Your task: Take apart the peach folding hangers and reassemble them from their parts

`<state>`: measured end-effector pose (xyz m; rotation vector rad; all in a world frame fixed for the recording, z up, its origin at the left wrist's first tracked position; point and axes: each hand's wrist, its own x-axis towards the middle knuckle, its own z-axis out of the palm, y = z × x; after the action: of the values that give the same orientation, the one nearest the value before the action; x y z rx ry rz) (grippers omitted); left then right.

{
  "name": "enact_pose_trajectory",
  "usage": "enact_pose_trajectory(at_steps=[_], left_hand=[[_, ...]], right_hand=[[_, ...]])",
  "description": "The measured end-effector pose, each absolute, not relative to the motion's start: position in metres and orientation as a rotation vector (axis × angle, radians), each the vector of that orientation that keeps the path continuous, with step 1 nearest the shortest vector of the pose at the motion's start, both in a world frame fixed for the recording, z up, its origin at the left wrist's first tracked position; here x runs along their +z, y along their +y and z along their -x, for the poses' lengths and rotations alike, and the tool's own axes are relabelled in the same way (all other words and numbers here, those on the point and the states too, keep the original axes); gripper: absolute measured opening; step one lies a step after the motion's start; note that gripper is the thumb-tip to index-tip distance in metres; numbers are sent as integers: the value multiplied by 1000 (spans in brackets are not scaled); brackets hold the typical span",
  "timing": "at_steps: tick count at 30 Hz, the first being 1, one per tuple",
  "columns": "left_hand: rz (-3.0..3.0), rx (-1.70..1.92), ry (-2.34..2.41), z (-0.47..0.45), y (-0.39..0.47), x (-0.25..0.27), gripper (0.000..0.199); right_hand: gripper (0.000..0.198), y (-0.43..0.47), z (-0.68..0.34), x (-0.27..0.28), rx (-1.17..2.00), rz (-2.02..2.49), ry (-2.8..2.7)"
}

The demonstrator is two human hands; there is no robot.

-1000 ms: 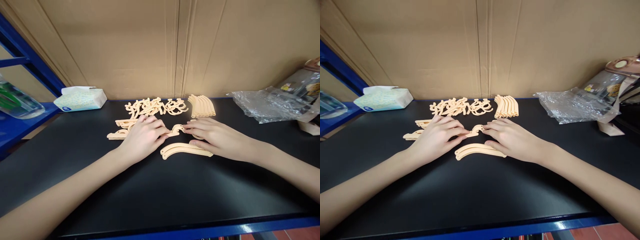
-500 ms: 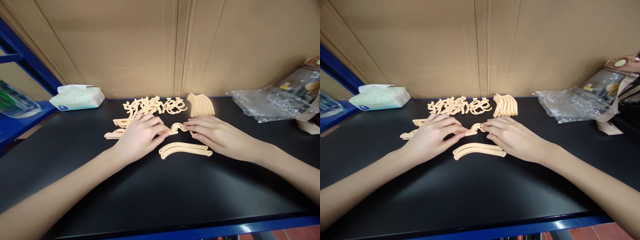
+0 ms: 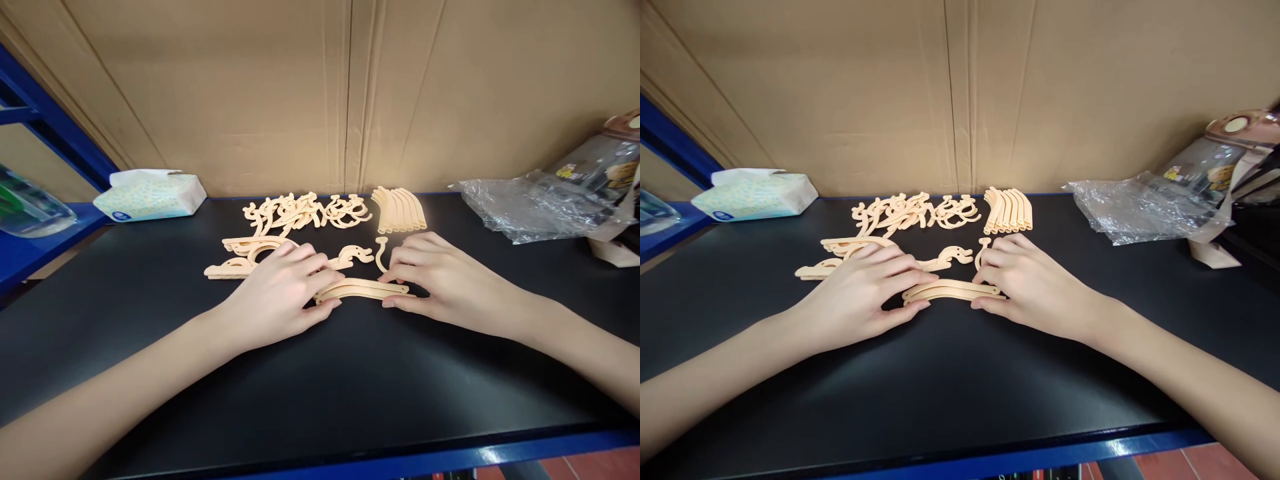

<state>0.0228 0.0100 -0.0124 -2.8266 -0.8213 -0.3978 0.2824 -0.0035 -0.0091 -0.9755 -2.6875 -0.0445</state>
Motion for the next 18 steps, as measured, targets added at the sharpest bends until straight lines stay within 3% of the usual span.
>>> enact_pose_trajectory(at_steps=[18], left_hand=[[2791, -434, -893, -20, 12, -15, 28]], right_hand=[[23, -2, -282, -13, -43, 1080, -2656]])
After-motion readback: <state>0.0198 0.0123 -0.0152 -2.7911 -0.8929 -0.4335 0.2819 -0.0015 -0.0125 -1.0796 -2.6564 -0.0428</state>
